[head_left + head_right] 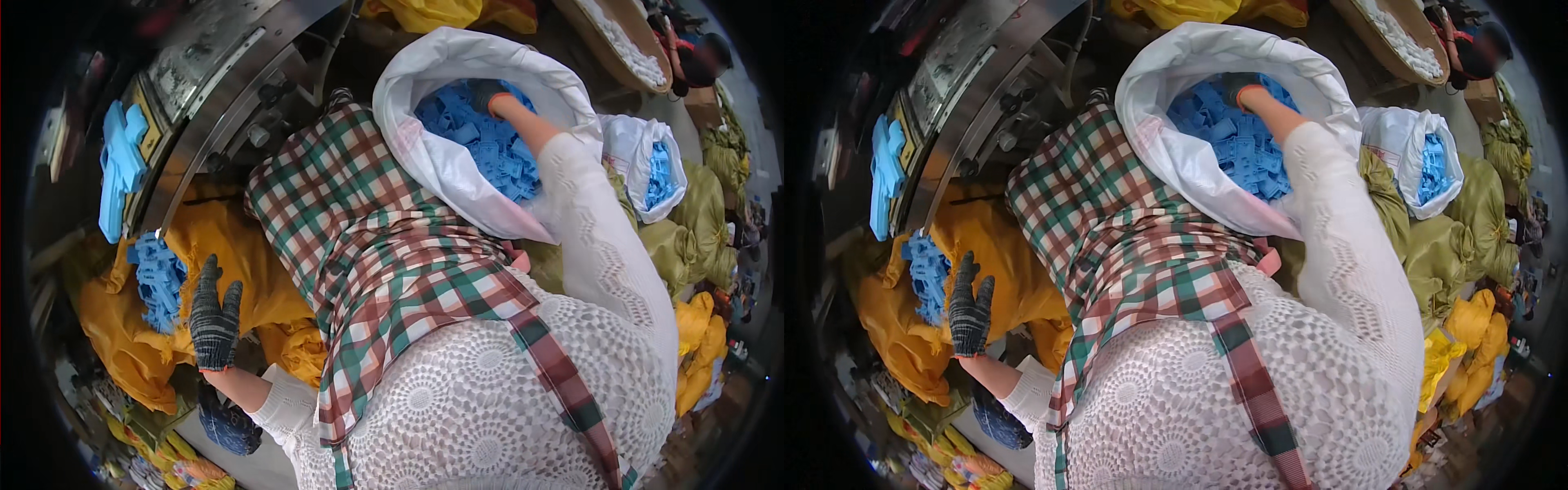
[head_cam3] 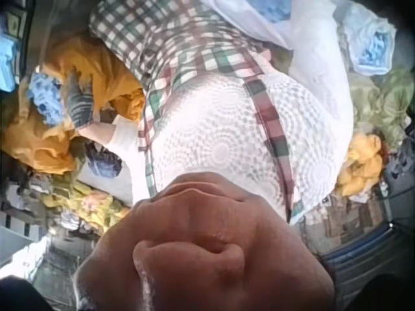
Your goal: Assembling plastic toy guns at a workbench in a manufacturing facility.
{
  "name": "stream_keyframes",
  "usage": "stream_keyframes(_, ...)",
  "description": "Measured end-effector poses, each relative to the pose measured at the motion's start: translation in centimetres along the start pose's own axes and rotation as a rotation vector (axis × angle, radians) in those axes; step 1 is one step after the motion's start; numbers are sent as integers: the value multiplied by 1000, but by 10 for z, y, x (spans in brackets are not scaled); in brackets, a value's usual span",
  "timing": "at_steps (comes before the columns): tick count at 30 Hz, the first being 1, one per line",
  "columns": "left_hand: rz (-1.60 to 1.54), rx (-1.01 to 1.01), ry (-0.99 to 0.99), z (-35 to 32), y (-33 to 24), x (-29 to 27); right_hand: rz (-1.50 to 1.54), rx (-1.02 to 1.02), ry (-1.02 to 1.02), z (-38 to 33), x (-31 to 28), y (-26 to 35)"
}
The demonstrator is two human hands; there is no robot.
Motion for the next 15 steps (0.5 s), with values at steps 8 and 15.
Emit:
stream_keyframes(8, 31, 50, -6, -10, -12, -4, -37, 299, -215, -23, 12, 6)
stream_keyframes(15, -94, 336, 75, 3, -70, 12, 683, -273, -309, -145, -198, 82)
Point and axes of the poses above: each hand's wrist, its own z-axis towards the middle knuckle, its own x-axis out of the palm, y = z × x, the point moved 5 cm from there along z, towards the middle knuckle, and after that the axes turned 11 degrees about -x, right-handed, at the moved point
